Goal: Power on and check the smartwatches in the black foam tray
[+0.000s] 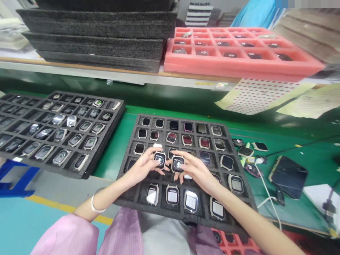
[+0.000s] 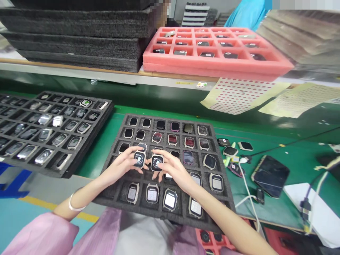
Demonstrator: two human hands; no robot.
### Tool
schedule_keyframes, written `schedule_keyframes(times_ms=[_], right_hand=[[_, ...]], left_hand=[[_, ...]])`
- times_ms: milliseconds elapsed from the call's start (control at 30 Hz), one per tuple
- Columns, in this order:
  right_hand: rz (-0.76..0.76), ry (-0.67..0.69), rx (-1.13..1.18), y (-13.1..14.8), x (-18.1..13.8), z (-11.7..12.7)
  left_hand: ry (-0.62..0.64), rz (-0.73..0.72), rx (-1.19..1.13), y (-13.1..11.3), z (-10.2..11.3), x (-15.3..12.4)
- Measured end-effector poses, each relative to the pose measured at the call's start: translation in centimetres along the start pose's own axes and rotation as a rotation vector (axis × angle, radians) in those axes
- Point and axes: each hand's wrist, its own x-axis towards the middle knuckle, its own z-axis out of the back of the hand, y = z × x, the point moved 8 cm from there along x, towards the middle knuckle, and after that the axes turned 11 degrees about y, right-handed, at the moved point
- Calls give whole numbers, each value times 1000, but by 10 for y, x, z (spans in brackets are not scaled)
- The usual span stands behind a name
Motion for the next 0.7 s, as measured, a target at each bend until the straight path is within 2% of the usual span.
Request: schedule_keyframes(times_ms=[500, 700], right_hand=[[-14, -13, -99, -6, 0, 4], [1, 1, -130, -4, 0, -1]], left_hand=[[15, 36, 42, 0, -1, -1], [17, 16, 188, -2, -2, -1]])
